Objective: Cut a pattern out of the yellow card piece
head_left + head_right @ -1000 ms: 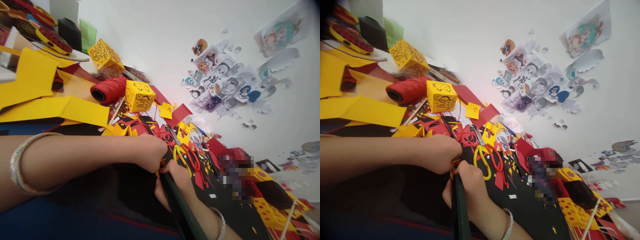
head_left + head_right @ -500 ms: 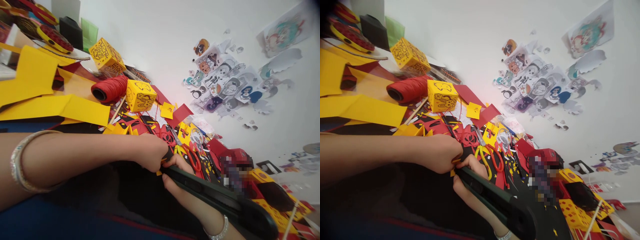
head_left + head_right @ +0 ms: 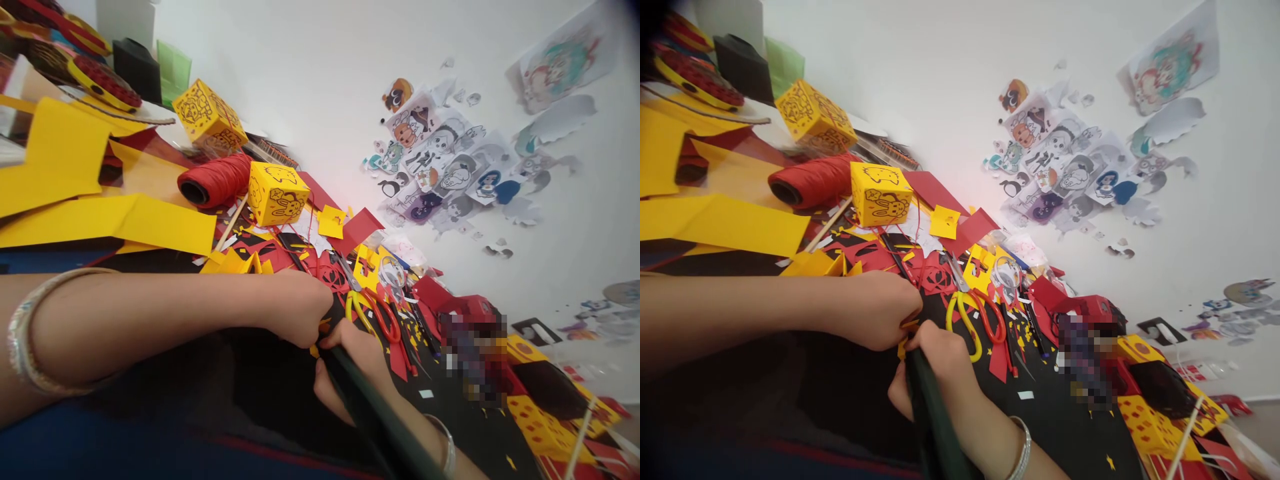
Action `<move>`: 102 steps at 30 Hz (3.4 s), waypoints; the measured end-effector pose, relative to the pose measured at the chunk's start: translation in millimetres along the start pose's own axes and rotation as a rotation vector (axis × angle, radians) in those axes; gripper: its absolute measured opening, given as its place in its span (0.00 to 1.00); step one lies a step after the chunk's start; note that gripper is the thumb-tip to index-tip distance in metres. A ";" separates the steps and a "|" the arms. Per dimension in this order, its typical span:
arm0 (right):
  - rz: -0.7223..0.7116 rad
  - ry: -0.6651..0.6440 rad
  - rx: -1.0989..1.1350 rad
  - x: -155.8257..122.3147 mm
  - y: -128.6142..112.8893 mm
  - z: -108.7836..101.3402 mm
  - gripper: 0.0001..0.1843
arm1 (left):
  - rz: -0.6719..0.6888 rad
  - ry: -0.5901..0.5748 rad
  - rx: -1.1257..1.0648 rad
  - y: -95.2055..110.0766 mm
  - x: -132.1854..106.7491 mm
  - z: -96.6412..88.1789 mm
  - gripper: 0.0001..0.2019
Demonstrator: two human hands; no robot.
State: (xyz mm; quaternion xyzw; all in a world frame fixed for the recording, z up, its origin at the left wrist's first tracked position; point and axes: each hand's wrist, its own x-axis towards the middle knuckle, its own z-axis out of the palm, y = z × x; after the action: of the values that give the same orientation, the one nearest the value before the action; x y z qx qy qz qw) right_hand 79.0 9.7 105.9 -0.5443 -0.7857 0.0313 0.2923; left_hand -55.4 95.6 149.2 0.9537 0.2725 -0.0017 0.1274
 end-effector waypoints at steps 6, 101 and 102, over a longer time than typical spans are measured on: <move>-0.076 -0.025 -0.061 -1.9 -0.2 3.1 0.08 | 0.005 0.042 0.006 1.2 -3.0 -0.3 0.08; 0.169 0.403 0.597 20.2 32.6 0.2 0.12 | -0.241 0.533 -0.738 6.9 18.0 16.2 0.11; 0.180 0.411 0.554 20.1 32.3 -0.2 0.12 | -0.238 0.523 -0.713 6.3 18.6 17.2 0.11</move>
State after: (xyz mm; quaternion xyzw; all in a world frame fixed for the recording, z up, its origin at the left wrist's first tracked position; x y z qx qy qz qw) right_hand 101.4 40.2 102.7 -0.5064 -0.6212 0.1586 0.5766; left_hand -35.1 95.9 132.8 0.7807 0.3870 0.3183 0.3733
